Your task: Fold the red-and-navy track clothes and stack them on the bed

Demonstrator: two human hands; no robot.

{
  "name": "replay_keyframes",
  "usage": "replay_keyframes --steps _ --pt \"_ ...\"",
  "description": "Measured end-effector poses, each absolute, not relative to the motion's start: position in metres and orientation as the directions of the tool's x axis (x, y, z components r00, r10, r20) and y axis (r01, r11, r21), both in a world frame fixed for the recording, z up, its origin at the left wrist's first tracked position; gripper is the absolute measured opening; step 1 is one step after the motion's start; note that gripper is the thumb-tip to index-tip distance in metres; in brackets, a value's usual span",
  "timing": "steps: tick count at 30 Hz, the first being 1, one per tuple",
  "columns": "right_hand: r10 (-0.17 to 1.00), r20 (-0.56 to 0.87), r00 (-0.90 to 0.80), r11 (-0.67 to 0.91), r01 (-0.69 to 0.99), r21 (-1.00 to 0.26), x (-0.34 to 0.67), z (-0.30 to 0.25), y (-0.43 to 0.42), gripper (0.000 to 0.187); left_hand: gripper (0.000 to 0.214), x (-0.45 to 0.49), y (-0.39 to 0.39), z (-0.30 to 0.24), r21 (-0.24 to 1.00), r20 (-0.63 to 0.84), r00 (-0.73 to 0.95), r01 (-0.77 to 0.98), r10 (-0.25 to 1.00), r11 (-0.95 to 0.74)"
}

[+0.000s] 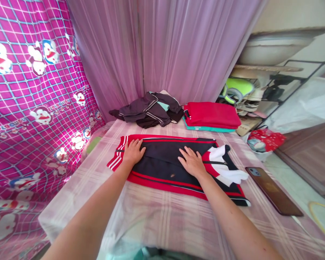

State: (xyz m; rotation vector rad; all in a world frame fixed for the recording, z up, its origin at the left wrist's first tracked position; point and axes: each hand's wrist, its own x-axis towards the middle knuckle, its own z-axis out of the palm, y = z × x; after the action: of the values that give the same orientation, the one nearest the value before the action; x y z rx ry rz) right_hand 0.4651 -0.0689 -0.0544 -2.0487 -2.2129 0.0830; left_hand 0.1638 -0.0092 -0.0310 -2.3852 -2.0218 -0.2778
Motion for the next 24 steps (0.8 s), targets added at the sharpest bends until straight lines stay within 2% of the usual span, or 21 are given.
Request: replay_keyframes --steps 13,24 --pt "0.985 0.159 -0.073 0.097 0.984 -0.150 0.4650 -0.0515 -0.0753 0.046 0.059 0.1637 -0.0093 -0.0314 0.121 0.142 0.157 0.977 0.977 -0.175" --pt "0.982 0.179 -0.067 0.100 0.979 -0.180 0.4645 -0.0491 -0.0758 0.045 0.060 0.1629 -0.0072 -0.0314 0.113 0.129 0.161 0.978 0.978 -0.176"
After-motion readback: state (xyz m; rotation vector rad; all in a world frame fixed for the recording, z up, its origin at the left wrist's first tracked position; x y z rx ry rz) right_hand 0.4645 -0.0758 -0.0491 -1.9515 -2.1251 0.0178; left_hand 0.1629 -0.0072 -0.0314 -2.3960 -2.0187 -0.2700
